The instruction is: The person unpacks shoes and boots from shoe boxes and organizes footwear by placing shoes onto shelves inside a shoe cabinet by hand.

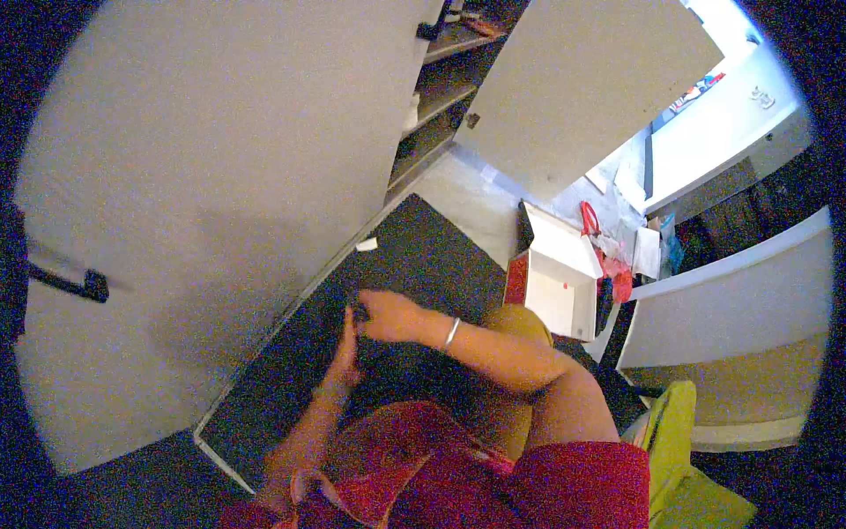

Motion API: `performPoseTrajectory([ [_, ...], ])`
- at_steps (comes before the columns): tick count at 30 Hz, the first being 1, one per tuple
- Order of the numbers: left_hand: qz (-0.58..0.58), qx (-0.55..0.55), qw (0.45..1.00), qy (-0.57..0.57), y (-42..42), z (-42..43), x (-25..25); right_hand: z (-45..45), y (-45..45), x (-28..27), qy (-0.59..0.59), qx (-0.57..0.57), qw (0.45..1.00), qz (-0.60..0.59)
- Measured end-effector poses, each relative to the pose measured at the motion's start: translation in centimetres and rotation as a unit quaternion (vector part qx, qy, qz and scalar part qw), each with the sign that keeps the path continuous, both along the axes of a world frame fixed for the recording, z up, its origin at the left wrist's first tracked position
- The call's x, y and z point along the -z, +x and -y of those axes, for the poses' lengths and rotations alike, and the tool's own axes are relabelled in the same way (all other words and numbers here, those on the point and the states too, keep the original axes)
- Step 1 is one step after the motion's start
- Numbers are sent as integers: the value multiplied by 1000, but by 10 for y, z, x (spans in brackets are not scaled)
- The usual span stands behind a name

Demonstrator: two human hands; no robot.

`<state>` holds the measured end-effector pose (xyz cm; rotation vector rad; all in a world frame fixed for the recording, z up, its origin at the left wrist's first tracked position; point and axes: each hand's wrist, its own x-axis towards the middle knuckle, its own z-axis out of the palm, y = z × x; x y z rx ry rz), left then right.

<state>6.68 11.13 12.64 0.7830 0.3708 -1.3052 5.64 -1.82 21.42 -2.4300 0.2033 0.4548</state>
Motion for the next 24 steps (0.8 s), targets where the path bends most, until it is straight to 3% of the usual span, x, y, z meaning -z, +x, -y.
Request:
performPoseTrajectory([
  [2, -54, -16, 997, -43, -11, 1, -5, 5, -9, 19, 5, -42, 998, 38],
  [4, -26, -64, 997, -45, -22, -2, -25, -9, -17, 5, -107, -87, 990, -25],
  [5, -30, -42, 998, -37, -26, -1, -19, -10, -27, 13, -111, -142, 984, 1],
  [9, -47, 13, 999, 5, -30, -3, 28, 2, -56, 3, -92, -162, 983, -3],
  [16, -59, 129, 990, 10, -36, 6, 31, 14, -91, -9, -85, -158, 984, -21],
  [18, -47, 170, 984, -10, -34, 18, 24, 19, -94, -10, -84, -152, 982, -73],
  [20, 47, 179, 981, 50, -39, 26, 10, 25, -101, -14, -84, -139, 985, -54],
  [24, 2, 216, 975, 43, -40, 49, 34, 40, -110, -24, -142, -101, 985, 13],
])
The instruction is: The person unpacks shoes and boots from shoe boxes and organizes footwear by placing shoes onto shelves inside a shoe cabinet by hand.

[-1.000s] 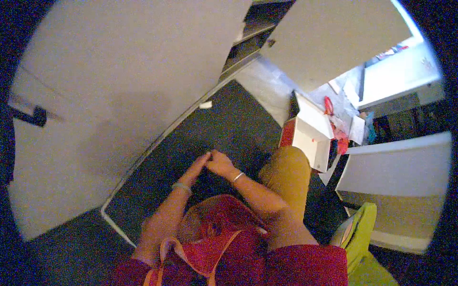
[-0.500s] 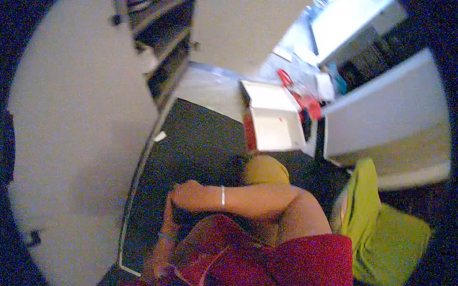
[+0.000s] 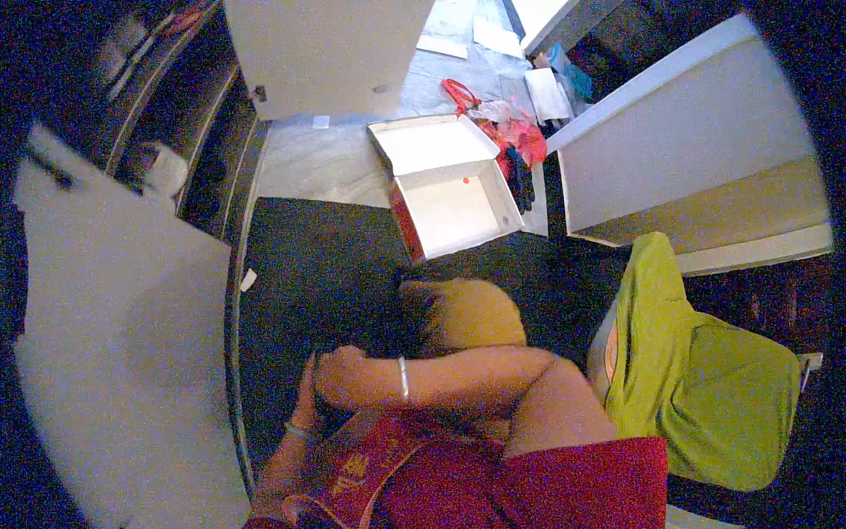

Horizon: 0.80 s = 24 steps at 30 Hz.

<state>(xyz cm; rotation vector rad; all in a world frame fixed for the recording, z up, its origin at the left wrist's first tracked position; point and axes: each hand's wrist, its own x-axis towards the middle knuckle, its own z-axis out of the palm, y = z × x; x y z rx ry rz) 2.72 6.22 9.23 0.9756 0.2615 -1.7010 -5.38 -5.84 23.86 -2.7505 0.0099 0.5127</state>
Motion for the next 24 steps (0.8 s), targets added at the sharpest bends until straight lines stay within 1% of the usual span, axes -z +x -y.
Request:
performPoseTrajectory([
  [1, 109, 37, 991, -62, 1, 2, 33, 6, 1, -3, 5, 7, 1000, 7],
  [3, 185, 94, 973, -101, 11, 18, 10, 17, 5, -10, 8, 46, 997, 69],
  [4, 223, 120, 960, -120, 16, 26, -3, 22, 4, -17, 30, 58, 995, 73],
  [5, 160, 81, 982, -58, 22, 44, -48, 31, 2, -24, 47, 77, 992, 91],
  [6, 104, 63, 993, 2, 29, 54, -59, 45, 4, -31, 58, 94, 988, 110],
  [7, 49, 38, 996, 64, 37, 64, -70, 55, 9, -32, 151, 114, 978, 87],
  [8, 56, 41, 995, 75, 43, 55, -54, 62, 11, -36, 161, 116, 976, 93],
  [9, 273, 179, 945, -23, 47, 41, -35, 72, 12, -46, 188, 149, 970, 43],
  [10, 369, 255, 891, -68, 50, 40, -36, 79, 13, -53, 214, 178, 960, -7],
  [11, 466, 316, 819, -108, 53, 39, -37, 80, 13, -46, 221, 164, 961, -24],
  [12, 428, 297, 850, -75, 52, 44, -50, 81, 13, -41, 232, 164, 959, -21],
  [13, 352, 250, 902, -22, 48, 54, -60, 85, 15, -37, 227, 195, 954, 16],
  [14, 263, 180, 947, 40, 44, 64, -74, 87, 15, -36, 221, 226, 947, 52],
  [15, 214, 130, 965, 80, 37, 74, -86, 94, 13, -41, 228, 222, 946, 55],
  [17, 162, 54, 977, 128, 25, 93, -106, 111, 13, -49, 276, 290, 916, -9],
  [18, 160, 41, 977, 135, 18, 102, -113, 119, 13, -51, 280, 286, 916, 0],
  [20, 161, 29, 976, 143, 5, 122, -128, 128, 6, -49, 282, 375, 882, -47],
  [21, 167, 27, 976, 139, 0, 132, -134, 134, 0, -43, 318, 400, 857, -58],
  [22, 173, 30, 976, 129, -6, 143, -139, 144, -8, -41, 313, 402, 860, -40],
  [24, 190, 41, 975, 108, -15, 177, -147, 154, -29, -38, 346, 539, 767, -30],
])
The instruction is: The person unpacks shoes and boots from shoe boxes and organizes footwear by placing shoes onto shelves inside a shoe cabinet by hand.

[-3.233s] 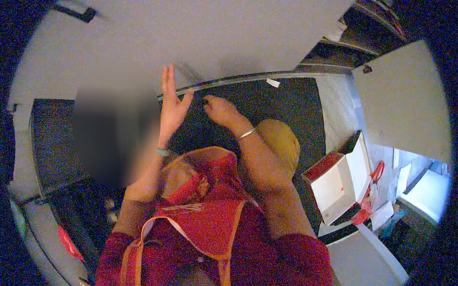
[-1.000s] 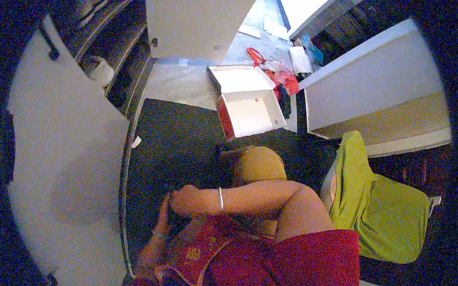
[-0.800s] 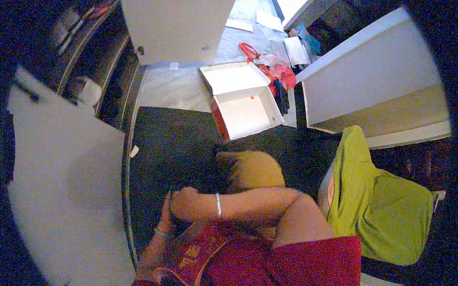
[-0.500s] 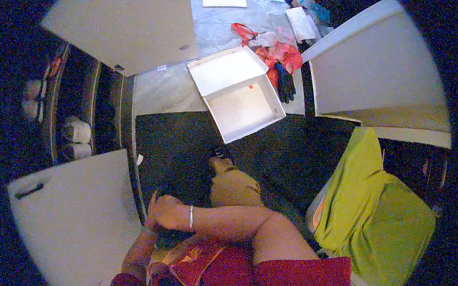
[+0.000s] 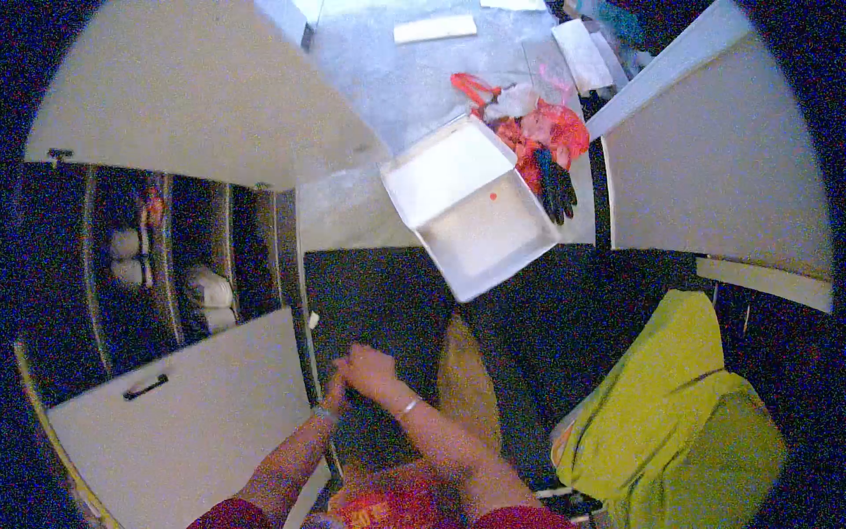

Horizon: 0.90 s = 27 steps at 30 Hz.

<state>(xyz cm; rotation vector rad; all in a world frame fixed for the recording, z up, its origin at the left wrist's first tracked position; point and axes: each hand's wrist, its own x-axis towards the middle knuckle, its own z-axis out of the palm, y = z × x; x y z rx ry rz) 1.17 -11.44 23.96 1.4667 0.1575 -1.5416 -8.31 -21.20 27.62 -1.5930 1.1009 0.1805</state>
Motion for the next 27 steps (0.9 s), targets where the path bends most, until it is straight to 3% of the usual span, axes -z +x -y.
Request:
performPoseTrajectory([
  [2, 0, 96, 987, 127, -12, 35, -5, 4, -22, 20, 27, 104, 994, -7],
  [4, 45, 157, 980, 111, -23, 66, 6, 10, -46, 46, 73, 221, 973, -5],
  [8, 163, 273, 937, 148, -47, 120, 15, 32, -73, 88, 147, 329, 931, 48],
  [9, 58, 250, 959, 123, -35, 111, 61, 41, -77, 91, 141, 367, 918, 59],
  [12, 141, 373, 898, 186, -51, 162, 37, 39, -87, 126, 142, 473, 863, 103],
  [14, 114, 355, 900, 226, -54, 179, 46, 39, -95, 153, 251, 526, 804, 114],
  [15, 90, 327, 907, 250, -56, 187, 56, 65, -108, 125, 361, 588, 711, 138],
  [16, 86, 331, 904, 258, -58, 193, 67, 61, -120, 142, 389, 628, 655, 156],
  [19, 79, 335, 911, 226, -67, 213, 108, 39, -164, 191, 196, 778, 594, 59],
  [20, 96, 334, 913, 213, -71, 223, 125, 37, -180, 204, 221, 777, 587, -52],
  [22, 88, 291, 922, 238, -81, 252, 135, 43, -194, 222, 242, 781, 575, -36],
  [24, 107, 230, 941, 223, -81, 259, 167, 33, -193, 277, 57, 680, 727, -76],
  [25, 86, 230, 951, 190, -74, 266, 188, 61, -190, 252, 72, 666, 737, -91],
  [27, 42, 208, 964, 163, -61, 270, 210, 72, -193, 261, 106, 651, 744, -106],
])
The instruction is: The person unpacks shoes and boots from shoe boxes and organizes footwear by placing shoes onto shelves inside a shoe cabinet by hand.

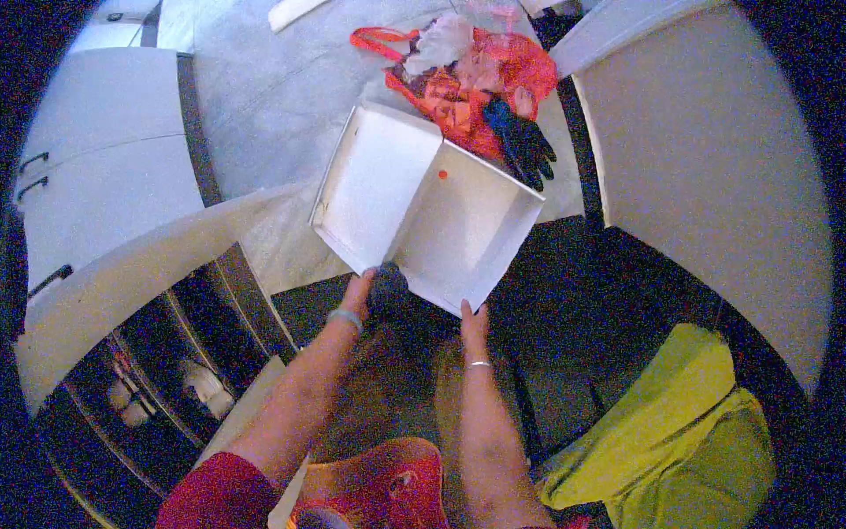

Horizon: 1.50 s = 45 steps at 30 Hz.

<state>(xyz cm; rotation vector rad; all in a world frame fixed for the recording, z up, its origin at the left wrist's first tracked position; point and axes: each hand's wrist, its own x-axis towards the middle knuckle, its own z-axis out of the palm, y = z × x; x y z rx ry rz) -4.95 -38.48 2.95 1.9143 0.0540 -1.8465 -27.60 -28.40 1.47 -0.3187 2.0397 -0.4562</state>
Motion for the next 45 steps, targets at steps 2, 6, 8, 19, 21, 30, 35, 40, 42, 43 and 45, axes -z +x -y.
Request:
performPoseTrajectory([
  [2, -125, -68, 987, 78, 20, 0, 34, -30, 0, 34, -22, 26, 999, -38],
  [6, -160, -77, 981, 76, 29, 9, 34, 33, 10, -42, 119, -147, 980, -67],
  [8, -128, -74, 987, 60, 30, 10, 17, 37, 13, -72, 100, -130, 984, -69],
  [19, -165, -12, 986, 26, -7, 13, -224, 44, -10, -373, 22, -146, 979, -137],
  [21, -130, 61, 989, -17, -8, 29, -287, 30, -22, -407, 37, -211, 957, -193],
  [30, 45, 80, 957, -275, 2, 121, -460, 79, -15, -431, -135, -135, 981, 47],
  [35, 182, 84, 873, -444, -12, 229, -602, 202, 1, -452, -218, 24, 921, 322],
  [40, 233, 243, 768, -545, -71, 311, -715, 355, -20, -576, -214, -4, 772, 599],
  [42, 193, 217, 757, -586, -97, 333, -723, 398, -28, -608, -270, -87, 752, 595],
  [43, 171, 207, 757, -595, -94, 309, -750, 410, -26, -617, -333, -126, 760, 543],
  [45, 210, 176, 716, -643, -95, 299, -736, 440, -22, -651, -265, -104, 711, 643],
])
